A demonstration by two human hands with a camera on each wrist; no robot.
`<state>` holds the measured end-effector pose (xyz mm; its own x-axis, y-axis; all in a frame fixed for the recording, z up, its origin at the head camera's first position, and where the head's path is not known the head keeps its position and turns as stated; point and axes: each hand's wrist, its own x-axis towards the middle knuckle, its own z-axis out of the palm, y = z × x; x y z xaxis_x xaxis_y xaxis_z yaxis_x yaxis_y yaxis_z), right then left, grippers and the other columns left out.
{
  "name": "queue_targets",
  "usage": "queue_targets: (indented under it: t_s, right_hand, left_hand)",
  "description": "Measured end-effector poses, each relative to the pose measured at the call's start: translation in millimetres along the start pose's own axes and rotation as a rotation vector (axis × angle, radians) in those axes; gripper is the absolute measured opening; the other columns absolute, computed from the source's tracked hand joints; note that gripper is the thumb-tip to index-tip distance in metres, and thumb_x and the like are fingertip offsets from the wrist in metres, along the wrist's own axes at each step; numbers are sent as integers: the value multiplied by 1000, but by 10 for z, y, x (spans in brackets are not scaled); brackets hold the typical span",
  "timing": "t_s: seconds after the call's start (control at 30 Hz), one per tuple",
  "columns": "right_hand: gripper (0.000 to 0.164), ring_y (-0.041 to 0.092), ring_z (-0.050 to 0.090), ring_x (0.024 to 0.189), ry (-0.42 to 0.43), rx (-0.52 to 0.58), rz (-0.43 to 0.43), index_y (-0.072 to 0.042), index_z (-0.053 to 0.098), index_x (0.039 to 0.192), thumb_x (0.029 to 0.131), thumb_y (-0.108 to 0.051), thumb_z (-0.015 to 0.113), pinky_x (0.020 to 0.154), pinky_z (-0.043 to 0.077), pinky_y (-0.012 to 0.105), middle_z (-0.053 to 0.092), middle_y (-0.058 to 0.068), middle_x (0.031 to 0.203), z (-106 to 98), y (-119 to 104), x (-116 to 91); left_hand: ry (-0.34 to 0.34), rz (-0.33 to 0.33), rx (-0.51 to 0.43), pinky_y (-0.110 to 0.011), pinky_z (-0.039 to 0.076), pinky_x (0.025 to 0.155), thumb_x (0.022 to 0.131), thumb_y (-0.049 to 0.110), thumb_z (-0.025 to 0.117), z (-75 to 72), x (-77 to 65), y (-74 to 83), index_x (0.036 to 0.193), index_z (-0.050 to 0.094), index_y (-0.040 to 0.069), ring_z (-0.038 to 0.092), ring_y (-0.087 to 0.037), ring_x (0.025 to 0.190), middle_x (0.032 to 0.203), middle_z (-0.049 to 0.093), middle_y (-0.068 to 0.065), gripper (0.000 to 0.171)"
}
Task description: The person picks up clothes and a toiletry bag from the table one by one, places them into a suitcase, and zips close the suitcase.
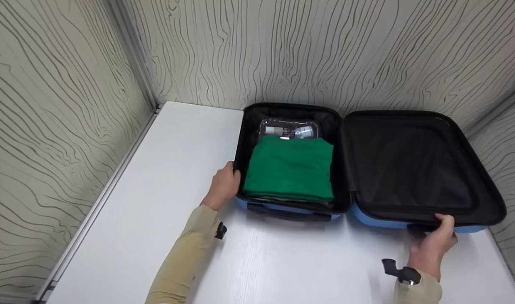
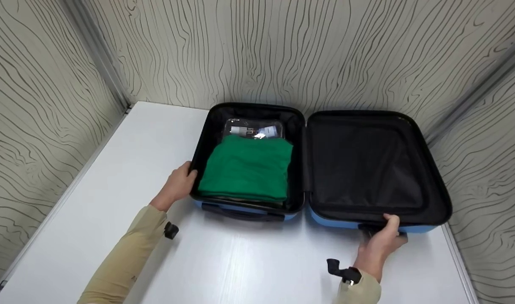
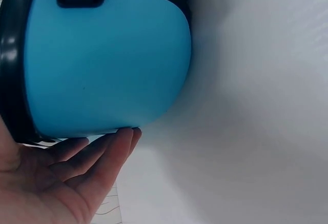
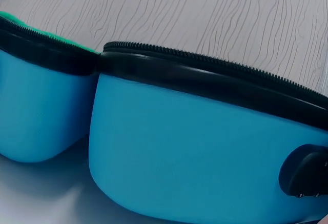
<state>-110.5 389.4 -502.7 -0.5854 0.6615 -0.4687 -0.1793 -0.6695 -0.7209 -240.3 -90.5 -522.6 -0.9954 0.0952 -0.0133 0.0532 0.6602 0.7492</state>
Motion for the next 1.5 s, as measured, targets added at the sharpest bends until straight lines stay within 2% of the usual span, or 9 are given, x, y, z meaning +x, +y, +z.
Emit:
queue_targets:
  t_s: [0.13, 0.4, 0.57, 0.73, 0.97, 1.13, 1.3, 1.37, 1.5]
  right_hand:
    - [74, 16, 37, 122, 28, -51, -45, -34, 18, 141, 90, -20, 70, 106, 36, 43, 30, -9, 135, 56, -71, -81]
    - [73, 20, 53, 109, 44, -103, -146, -33, 26, 139, 87, -12, 73, 84, 50, 35, 38, -4, 132, 152, -201, -268]
    - [77, 20, 55, 111, 28, -79, -222, -36, 30, 143, 86, -5, 72, 91, 45, 36, 43, -4, 134, 222, -238, -362]
    - [80, 22, 56, 112, 26, -46, -324, -33, 36, 143, 82, 2, 72, 96, 44, 38, 45, -1, 136, 264, -223, -439]
    - [84, 21, 51, 119, 2, -84, -479, -32, 36, 150, 82, 5, 70, 104, 38, 39, 42, 2, 142, 334, -176, -535]
    - [84, 18, 46, 124, -23, -111, -574, -27, 36, 151, 82, 9, 67, 102, 39, 30, 41, 1, 145, 408, -180, -621]
    - [82, 18, 42, 131, -73, -139, -738, -17, 39, 150, 78, 15, 65, 103, 37, 22, 45, 5, 146, 498, -182, -692]
    - [83, 18, 39, 134, -99, -146, -794, -13, 39, 149, 76, 16, 66, 105, 37, 26, 45, 6, 147, 535, -183, -721]
    - [91, 19, 38, 135, -165, -72, -814, -11, 39, 149, 69, 23, 68, 107, 39, 37, 41, 8, 148, 610, -200, -814]
  left_hand:
    - [-3, -5, 5, -48, 54, 81, 107, 17, 41, 4, 6, 1, 129, 55, -6, 68, -34, 95, 112, 68, -24, 35]
    - [-10, -29, 7, -48, 54, 83, 107, 18, 40, -4, 7, 21, 132, 54, -5, 68, -35, 98, 115, 67, -24, 37]
    - [-26, -47, -1, -48, 54, 84, 108, 20, 38, -1, 9, 34, 136, 52, -6, 67, -35, 100, 119, 66, -24, 40]
    - [-10, -41, 8, -48, 54, 82, 108, 19, 39, 16, 3, 51, 133, 54, -6, 68, -34, 98, 116, 67, -23, 38]
    - [15, -34, 21, -48, 55, 80, 109, 19, 40, 40, 12, 56, 131, 55, -6, 68, -35, 95, 113, 68, -23, 37]
    - [13, -47, 15, -47, 55, 81, 109, 20, 41, 39, 1, 51, 133, 54, -6, 68, -33, 96, 114, 68, -23, 37]
    - [15, -56, 8, -47, 55, 82, 109, 20, 40, 35, -3, 52, 136, 53, -6, 68, -33, 97, 116, 67, -23, 39]
    - [15, -58, 5, -47, 54, 82, 109, 20, 40, 32, -3, 55, 136, 53, -6, 68, -33, 97, 116, 67, -23, 39]
    - [17, -45, 8, -47, 54, 81, 109, 20, 40, 30, 2, 56, 135, 53, -6, 68, -33, 95, 113, 67, -22, 39]
